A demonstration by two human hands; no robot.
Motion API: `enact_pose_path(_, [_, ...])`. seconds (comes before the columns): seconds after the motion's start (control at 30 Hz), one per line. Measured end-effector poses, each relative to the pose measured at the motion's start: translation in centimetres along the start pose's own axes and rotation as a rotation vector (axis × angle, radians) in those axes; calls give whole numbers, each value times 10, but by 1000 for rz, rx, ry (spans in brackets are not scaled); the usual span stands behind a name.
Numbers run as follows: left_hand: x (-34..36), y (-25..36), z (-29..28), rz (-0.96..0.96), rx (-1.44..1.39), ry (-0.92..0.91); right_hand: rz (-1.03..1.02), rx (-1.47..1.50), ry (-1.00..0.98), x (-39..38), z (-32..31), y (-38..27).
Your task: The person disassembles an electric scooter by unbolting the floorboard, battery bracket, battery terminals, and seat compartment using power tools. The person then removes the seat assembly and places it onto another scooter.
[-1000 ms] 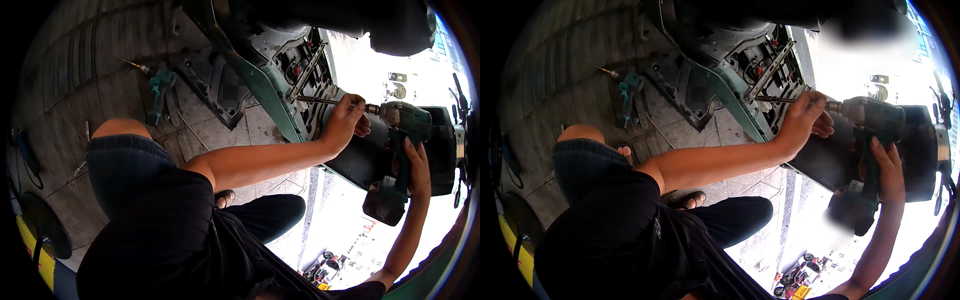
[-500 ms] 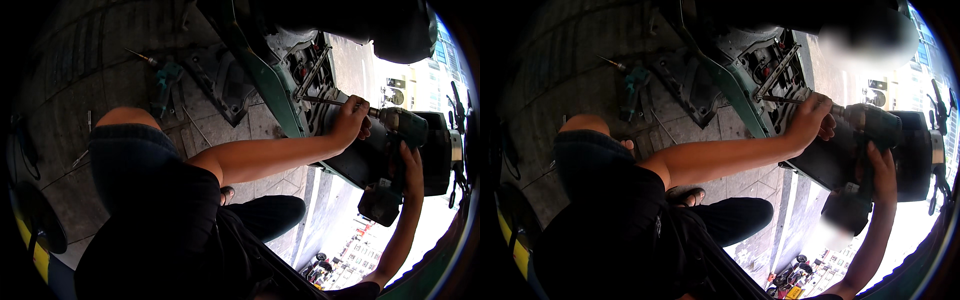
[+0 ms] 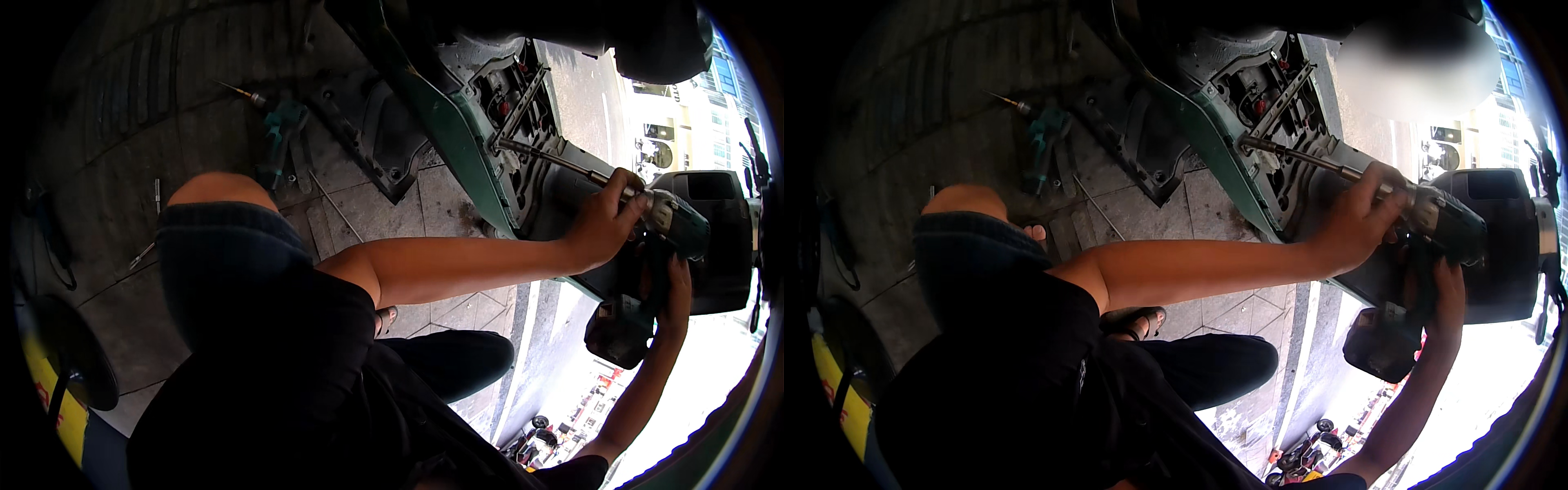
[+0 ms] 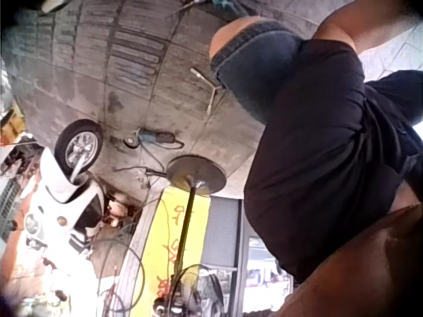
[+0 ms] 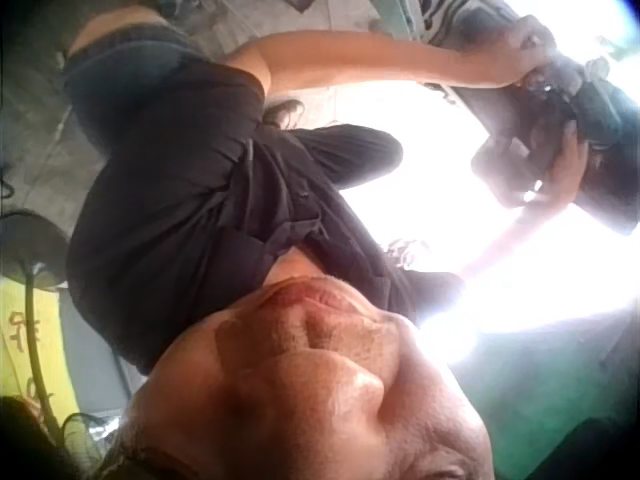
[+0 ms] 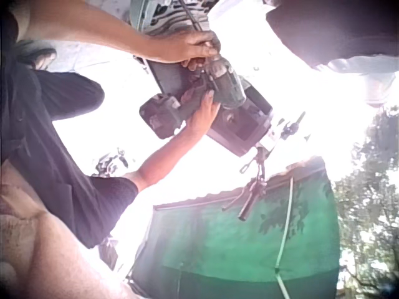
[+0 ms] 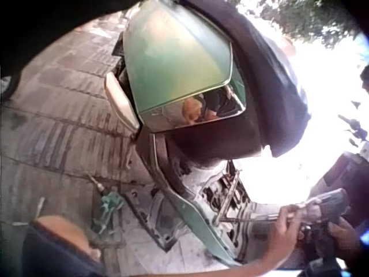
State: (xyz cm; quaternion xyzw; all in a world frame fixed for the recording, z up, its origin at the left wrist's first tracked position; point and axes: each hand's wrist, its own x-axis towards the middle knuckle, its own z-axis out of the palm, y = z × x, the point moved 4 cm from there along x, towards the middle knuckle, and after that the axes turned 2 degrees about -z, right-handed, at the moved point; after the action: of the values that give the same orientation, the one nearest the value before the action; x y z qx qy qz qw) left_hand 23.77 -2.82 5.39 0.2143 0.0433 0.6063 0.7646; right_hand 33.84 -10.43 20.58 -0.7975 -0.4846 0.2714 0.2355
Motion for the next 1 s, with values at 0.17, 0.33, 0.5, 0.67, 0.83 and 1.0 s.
enact_pose_path(0.17, [-52,-21,-9,115,367,-204,-132,355,-245,11,4,126])
enact_pose_path(0.33, [-117,-85,-102,-199,784,-233,-49,642,-422,32,97,271])
enact_pose_path(0.5, [-173,-129,-236,-628,1051,-205,325,842,-760,41,238,379])
enact_pose_path(0.67, [-185,-127,-300,-878,1186,-271,427,902,-946,62,311,432])
enact_pose_path(0.83, [-101,-36,-173,-678,1234,-318,610,801,-1142,84,323,481])
enact_pose_path(1.0, [2,36,-88,245,1910,-511,629,887,-887,108,340,521])
